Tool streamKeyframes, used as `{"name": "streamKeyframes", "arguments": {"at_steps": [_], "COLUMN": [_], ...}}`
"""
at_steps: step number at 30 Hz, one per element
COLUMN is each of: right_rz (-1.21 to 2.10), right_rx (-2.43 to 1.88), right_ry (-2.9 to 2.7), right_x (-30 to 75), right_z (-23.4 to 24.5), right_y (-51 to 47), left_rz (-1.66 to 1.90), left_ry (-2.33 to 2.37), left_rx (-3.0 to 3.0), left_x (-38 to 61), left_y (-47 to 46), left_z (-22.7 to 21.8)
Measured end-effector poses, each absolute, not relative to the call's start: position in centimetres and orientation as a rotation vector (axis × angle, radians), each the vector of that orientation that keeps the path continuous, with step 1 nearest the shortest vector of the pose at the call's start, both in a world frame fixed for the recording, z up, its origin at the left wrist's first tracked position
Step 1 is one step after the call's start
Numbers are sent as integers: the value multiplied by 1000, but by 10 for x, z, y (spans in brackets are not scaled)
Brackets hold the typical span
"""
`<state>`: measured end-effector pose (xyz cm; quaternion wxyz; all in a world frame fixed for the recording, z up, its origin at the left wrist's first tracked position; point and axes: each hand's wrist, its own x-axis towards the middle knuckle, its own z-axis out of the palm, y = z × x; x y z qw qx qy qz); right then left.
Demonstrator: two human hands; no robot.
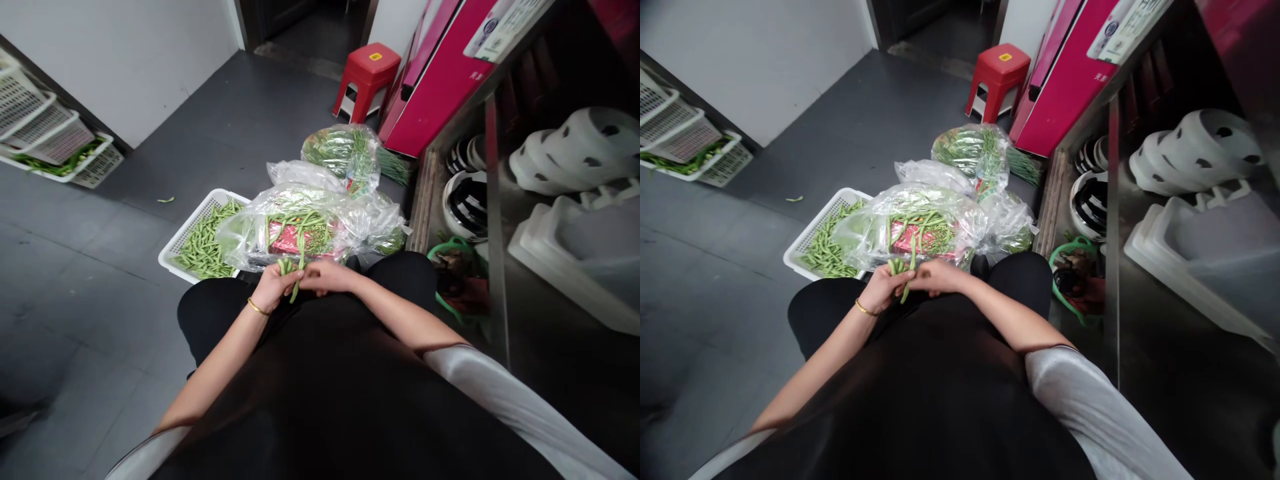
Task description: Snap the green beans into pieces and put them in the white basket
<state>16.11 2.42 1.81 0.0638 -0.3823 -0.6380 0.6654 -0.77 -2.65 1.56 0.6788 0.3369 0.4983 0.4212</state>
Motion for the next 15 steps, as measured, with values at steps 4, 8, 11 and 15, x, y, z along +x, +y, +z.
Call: {"name": "streamKeyframes", "arguments": {"at_steps": [4, 8, 11, 15], "right_rz": [1690, 1131, 1159, 1565], "right_rx": [-1112, -935, -991, -1048], "right_ry": [-1895, -2128, -1950, -1459], "right_x": [168, 160, 157, 159], "right_z": [41, 56, 54, 40], "right_y": [37, 14, -4, -9], "left_rz": [889, 972, 980, 1221], "left_ry": [1111, 1034, 926, 784], "left_rx": [732, 507, 380, 320], "left_x": [-6, -1, 0, -12], "left_y": [-27, -29, -33, -31], "left_z": [14, 9, 13, 42]}}
